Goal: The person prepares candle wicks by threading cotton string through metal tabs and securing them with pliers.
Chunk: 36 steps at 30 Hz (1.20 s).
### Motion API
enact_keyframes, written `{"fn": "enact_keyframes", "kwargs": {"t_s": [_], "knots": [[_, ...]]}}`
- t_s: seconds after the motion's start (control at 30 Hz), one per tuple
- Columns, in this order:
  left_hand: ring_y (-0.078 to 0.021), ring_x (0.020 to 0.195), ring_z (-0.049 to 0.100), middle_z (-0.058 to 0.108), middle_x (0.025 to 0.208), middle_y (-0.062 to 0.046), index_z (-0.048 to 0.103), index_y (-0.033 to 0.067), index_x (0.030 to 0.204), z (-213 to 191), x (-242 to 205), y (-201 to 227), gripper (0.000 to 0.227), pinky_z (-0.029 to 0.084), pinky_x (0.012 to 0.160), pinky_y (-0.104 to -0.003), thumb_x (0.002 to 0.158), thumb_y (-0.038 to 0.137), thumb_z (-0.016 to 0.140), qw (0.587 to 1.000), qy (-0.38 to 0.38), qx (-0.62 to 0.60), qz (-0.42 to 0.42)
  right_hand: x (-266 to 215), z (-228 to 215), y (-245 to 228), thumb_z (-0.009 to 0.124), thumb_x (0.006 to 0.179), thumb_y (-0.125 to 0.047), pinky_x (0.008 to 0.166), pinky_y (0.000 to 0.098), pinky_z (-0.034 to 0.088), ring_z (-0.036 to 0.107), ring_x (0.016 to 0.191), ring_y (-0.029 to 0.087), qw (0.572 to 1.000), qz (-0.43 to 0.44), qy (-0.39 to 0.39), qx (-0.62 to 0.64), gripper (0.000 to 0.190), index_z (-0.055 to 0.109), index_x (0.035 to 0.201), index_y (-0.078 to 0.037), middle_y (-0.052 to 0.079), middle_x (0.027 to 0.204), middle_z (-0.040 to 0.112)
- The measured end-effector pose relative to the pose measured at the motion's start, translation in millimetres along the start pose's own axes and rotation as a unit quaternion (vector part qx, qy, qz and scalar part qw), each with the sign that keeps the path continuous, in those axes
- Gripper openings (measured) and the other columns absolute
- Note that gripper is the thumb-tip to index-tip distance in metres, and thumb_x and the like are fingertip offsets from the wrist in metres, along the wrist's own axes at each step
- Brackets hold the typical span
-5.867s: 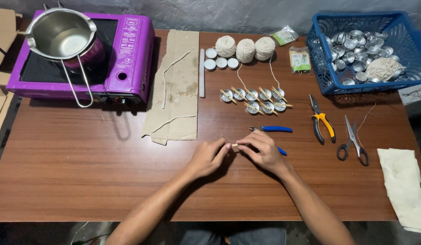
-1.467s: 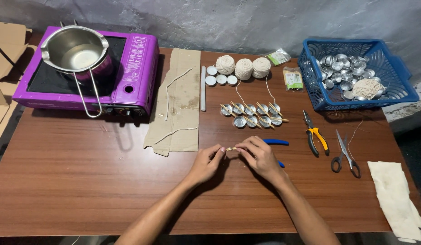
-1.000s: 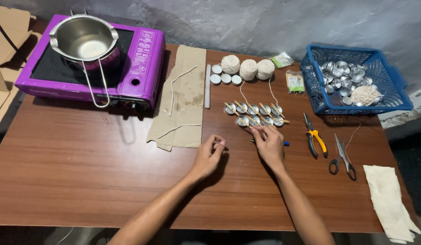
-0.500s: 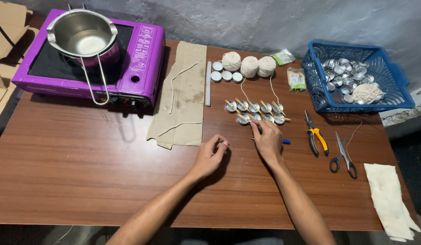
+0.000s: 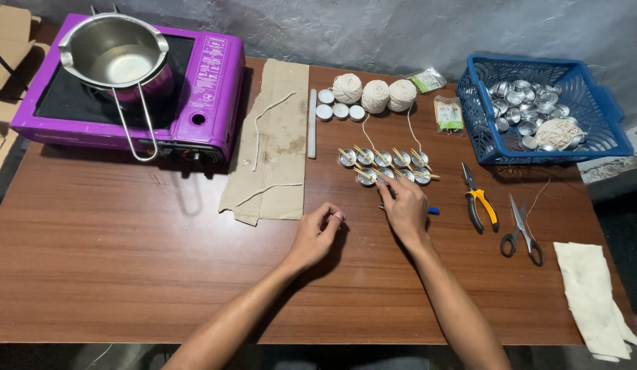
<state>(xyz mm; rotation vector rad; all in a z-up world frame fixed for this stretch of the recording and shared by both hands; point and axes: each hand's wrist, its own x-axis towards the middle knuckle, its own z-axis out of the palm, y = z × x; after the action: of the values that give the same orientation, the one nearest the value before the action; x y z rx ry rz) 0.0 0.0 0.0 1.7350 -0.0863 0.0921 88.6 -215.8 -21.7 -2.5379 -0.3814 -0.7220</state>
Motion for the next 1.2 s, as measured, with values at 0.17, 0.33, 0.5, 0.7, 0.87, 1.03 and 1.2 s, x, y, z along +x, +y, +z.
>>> {"fn": "enact_keyframes", "kwargs": {"t_s": [0.17, 0.33, 0.5, 0.7, 0.87, 1.03, 1.2], "knots": [[-0.0276, 0.068, 0.068, 0.071, 0.068, -0.016, 0.073, 0.0102, 0.096, -4.5, -5.1, 15.4, 0.021, 0.055, 0.07, -0.041, 0.094, 0.011, 0.052, 1.0, -0.002, -0.025, -0.004, -3.2, -25.5, -12.4, 0.081, 0.092, -0.027, 0.061, 0.0307, 0.055, 0.067, 0.068, 0.022, 0.999, -0.012, 0.03, 0.036, 0.013, 0.081, 0.103, -0.02, 0.003, 0.067, 0.061], [-0.0253, 0.064, 0.063, 0.066, 0.062, -0.011, 0.073, 0.0086, 0.092, -8.2, -11.3, 31.1, 0.03, 0.055, 0.072, -0.039, 0.09, 0.009, 0.043, 0.999, -0.034, -0.025, -0.002, -8.7, -36.2, 4.1, 0.083, 0.089, -0.023, 0.058, 0.0295, 0.052, 0.059, 0.058, 0.021, 0.992, -0.042, 0.066, 0.101, 0.012, 0.082, 0.1, -0.019, 0.002, 0.057, 0.05], [-0.0372, 0.071, 0.069, 0.069, 0.073, -0.018, 0.069, 0.0072, 0.093, -14.7, -1.8, 12.8, 0.02, 0.056, 0.069, -0.04, 0.095, 0.011, 0.049, 0.984, -0.003, 0.129, 0.121, 3.9, -55.4, 29.3, 0.084, 0.086, -0.013, 0.061, 0.0327, 0.053, 0.06, 0.06, 0.025, 0.987, -0.077, 0.122, 0.071, 0.01, 0.08, 0.095, -0.011, 0.004, 0.059, 0.052], [-0.0291, 0.087, 0.062, 0.061, 0.095, -0.008, 0.072, 0.0111, 0.106, -66.3, 23.9, -7.3, 0.023, 0.05, 0.071, -0.038, 0.084, 0.017, 0.07, 0.831, 0.147, 0.471, 0.257, 0.3, -62.4, 55.2, 0.083, 0.089, -0.012, 0.066, 0.0334, 0.053, 0.061, 0.064, 0.025, 0.984, -0.085, 0.154, 0.04, 0.009, 0.081, 0.097, -0.012, 0.003, 0.063, 0.055], [-0.0283, 0.087, 0.059, 0.059, 0.094, -0.007, 0.073, 0.0127, 0.1, -93.2, 37.0, -41.1, 0.018, 0.049, 0.07, -0.037, 0.082, 0.017, 0.072, 0.796, 0.16, 0.528, 0.248, -15.7, -60.7, 49.8, 0.084, 0.086, -0.028, 0.075, 0.036, 0.055, 0.065, 0.078, 0.026, 0.99, -0.078, 0.1, 0.058, 0.019, 0.079, 0.099, -0.016, 0.003, 0.076, 0.062], [-0.0245, 0.088, 0.058, 0.058, 0.09, -0.001, 0.072, 0.0192, 0.094, -94.2, 40.9, -56.5, 0.013, 0.047, 0.073, -0.035, 0.081, 0.017, 0.074, 0.811, 0.136, 0.518, 0.236, -31.5, -87.6, 25.2, 0.082, 0.081, -0.044, 0.087, 0.0472, 0.055, 0.068, 0.098, 0.034, 0.997, -0.081, -0.001, 0.021, 0.043, 0.074, 0.107, -0.011, 0.009, 0.101, 0.067], [-0.0264, 0.08, 0.055, 0.052, 0.083, -0.005, 0.062, 0.0125, 0.09, -90.7, 48.8, -70.5, 0.008, 0.045, 0.067, -0.036, 0.084, 0.017, 0.064, 0.784, 0.146, 0.539, 0.273, -51.6, -93.6, 30.7, 0.074, 0.082, -0.053, 0.098, 0.0481, 0.051, 0.062, 0.119, 0.03, 0.989, -0.017, -0.138, -0.054, 0.056, 0.066, 0.128, -0.022, 0.005, 0.119, 0.063]]}}
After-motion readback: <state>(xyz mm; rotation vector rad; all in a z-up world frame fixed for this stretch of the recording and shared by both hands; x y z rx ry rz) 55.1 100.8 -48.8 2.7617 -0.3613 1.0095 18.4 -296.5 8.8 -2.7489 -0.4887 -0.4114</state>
